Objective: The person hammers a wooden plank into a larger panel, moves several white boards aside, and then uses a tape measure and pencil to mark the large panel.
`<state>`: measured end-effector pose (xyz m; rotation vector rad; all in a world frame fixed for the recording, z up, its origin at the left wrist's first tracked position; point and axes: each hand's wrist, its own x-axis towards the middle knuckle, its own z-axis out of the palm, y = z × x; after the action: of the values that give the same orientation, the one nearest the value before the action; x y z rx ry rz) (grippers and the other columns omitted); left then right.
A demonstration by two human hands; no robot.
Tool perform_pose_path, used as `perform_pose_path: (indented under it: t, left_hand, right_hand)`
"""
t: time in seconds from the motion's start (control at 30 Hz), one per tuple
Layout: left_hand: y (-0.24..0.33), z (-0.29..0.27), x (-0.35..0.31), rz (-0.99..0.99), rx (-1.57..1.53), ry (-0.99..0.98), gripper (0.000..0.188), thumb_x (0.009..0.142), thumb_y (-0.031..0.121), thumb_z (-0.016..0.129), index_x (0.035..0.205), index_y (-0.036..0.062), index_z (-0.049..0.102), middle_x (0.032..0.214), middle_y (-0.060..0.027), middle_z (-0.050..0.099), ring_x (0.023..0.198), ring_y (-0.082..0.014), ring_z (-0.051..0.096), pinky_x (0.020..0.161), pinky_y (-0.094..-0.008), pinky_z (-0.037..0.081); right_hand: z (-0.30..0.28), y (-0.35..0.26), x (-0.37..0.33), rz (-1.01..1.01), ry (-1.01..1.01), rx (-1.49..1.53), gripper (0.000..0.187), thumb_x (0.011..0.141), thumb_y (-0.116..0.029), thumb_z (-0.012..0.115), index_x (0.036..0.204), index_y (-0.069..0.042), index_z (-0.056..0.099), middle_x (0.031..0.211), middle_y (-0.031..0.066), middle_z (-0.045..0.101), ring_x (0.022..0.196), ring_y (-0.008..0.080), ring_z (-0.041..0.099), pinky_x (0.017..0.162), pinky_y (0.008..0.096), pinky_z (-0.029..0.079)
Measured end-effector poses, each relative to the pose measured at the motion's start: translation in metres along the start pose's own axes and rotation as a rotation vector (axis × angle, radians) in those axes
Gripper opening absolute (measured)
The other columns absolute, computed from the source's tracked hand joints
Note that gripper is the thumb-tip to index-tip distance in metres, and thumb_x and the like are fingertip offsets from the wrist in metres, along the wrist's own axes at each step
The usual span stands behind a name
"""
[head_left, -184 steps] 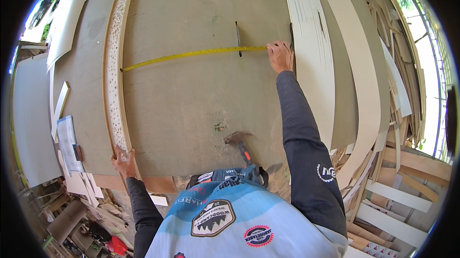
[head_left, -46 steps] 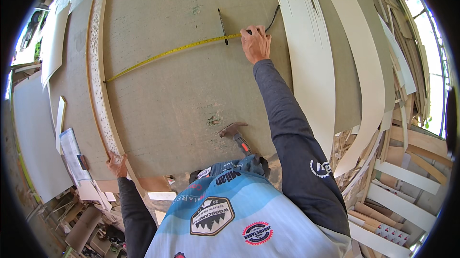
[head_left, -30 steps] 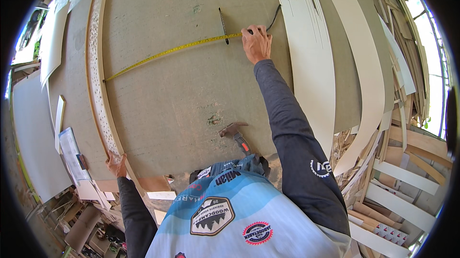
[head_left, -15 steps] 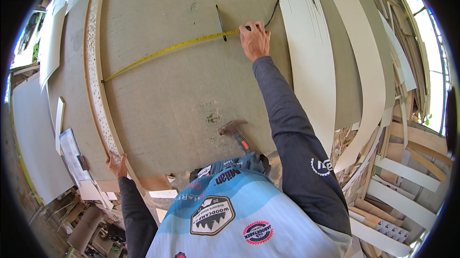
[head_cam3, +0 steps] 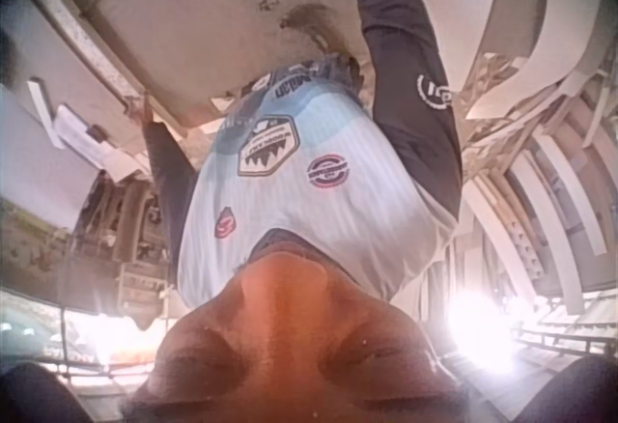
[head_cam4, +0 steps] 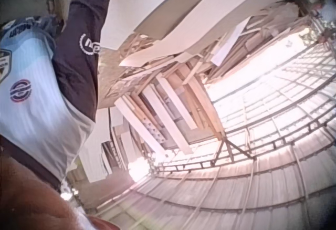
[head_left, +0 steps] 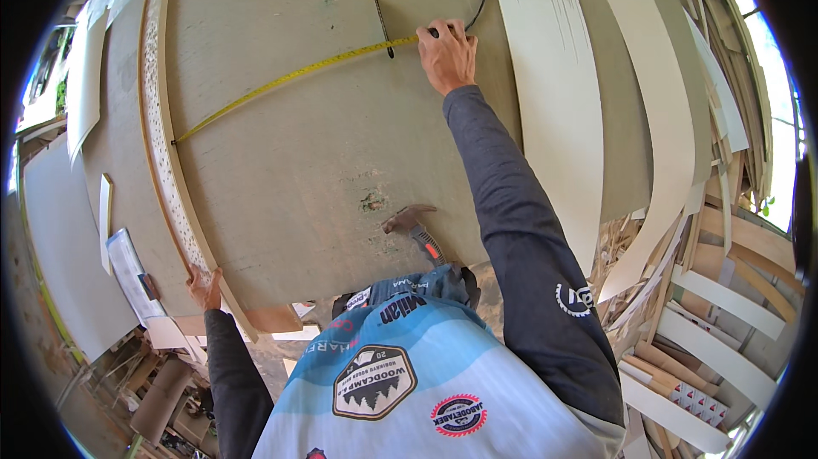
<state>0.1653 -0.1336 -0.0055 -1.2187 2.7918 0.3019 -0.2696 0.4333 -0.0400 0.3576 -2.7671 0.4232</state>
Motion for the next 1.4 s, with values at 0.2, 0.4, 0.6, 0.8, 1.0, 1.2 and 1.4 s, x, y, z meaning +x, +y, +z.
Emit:
perform_pose_path:
  t: [0.2, 0.4, 0.6, 0.8, 1.0, 1.2, 1.4]
  left_hand:
    - [-0.009, 0.006, 0.002, -0.013, -0.055, -0.005, 0.087, 0.063, 0.040, 0.080, 0.137, 0.0043, 0.050, 0.124, -0.0263, 0.049, 0.121, -0.0397, 0.047, 0.103, -0.0421, 0.039]
    - [-0.007, 0.007, 0.002, -0.024, -0.055, -0.006, 0.088, 0.063, 0.040, 0.081, 0.136, 0.0027, 0.050, 0.124, -0.0251, 0.048, 0.123, -0.0393, 0.046, 0.103, -0.0427, 0.039]
    - [-0.007, 0.007, 0.002, -0.017, -0.076, 0.003, 0.086, 0.063, 0.037, 0.081, 0.136, 0.0046, 0.051, 0.124, -0.0239, 0.048, 0.121, -0.0380, 0.048, 0.103, -0.0424, 0.040]
    - [-0.003, 0.005, 0.001, -0.013, -0.076, -0.008, 0.087, 0.063, 0.037, 0.081, 0.137, 0.0041, 0.049, 0.125, -0.0246, 0.048, 0.121, -0.0378, 0.048, 0.103, -0.0422, 0.039]
    - [-0.006, 0.006, 0.000, -0.014, -0.082, -0.026, 0.089, 0.065, 0.040, 0.080, 0.140, 0.0042, 0.046, 0.127, -0.0260, 0.047, 0.124, -0.0374, 0.045, 0.105, -0.0413, 0.036]
    - [-0.004, 0.006, 0.000, -0.009, -0.086, 0.007, 0.085, 0.063, 0.035, 0.082, 0.136, 0.0026, 0.051, 0.125, -0.0252, 0.048, 0.121, -0.0380, 0.048, 0.103, -0.0411, 0.039]
    - [-0.008, 0.009, -0.001, -0.005, -0.059, 0.027, 0.085, 0.062, 0.035, 0.082, 0.135, 0.0030, 0.051, 0.123, -0.0266, 0.049, 0.119, -0.0396, 0.049, 0.102, -0.0415, 0.040]
  right_hand:
    - [0.000, 0.002, 0.000, -0.013, 0.015, -0.010, 0.016, 0.085, -0.018, 0.061, 0.099, -0.016, 0.069, 0.103, 0.0004, 0.060, 0.108, 0.0232, 0.048, 0.081, 0.0517, 0.042]
    - [0.003, 0.004, -0.001, -0.014, 0.012, -0.016, 0.017, 0.085, -0.018, 0.062, 0.100, -0.016, 0.069, 0.102, 0.0006, 0.060, 0.107, 0.0236, 0.048, 0.082, 0.0527, 0.042]
    - [0.003, 0.003, 0.000, -0.013, 0.020, 0.001, 0.017, 0.085, -0.018, 0.062, 0.100, -0.016, 0.069, 0.103, 0.0004, 0.060, 0.108, 0.0234, 0.047, 0.083, 0.0524, 0.042]
    - [0.004, 0.003, -0.001, -0.011, 0.034, -0.003, 0.017, 0.085, -0.018, 0.062, 0.100, -0.016, 0.070, 0.103, 0.0000, 0.060, 0.108, 0.0231, 0.047, 0.082, 0.0518, 0.042]
    - [0.005, 0.004, -0.001, -0.006, 0.011, -0.009, 0.018, 0.085, -0.018, 0.062, 0.101, -0.016, 0.070, 0.104, 0.0006, 0.061, 0.108, 0.0232, 0.047, 0.083, 0.0519, 0.042]
    - [0.003, 0.003, -0.002, -0.007, 0.028, 0.001, 0.018, 0.085, -0.017, 0.061, 0.101, -0.015, 0.069, 0.105, 0.0009, 0.061, 0.108, 0.0240, 0.048, 0.084, 0.0524, 0.042]
    - [-0.003, -0.002, -0.001, -0.005, 0.013, -0.006, 0.016, 0.085, -0.018, 0.060, 0.098, -0.014, 0.067, 0.103, 0.0010, 0.060, 0.108, 0.0244, 0.048, 0.083, 0.0519, 0.041]
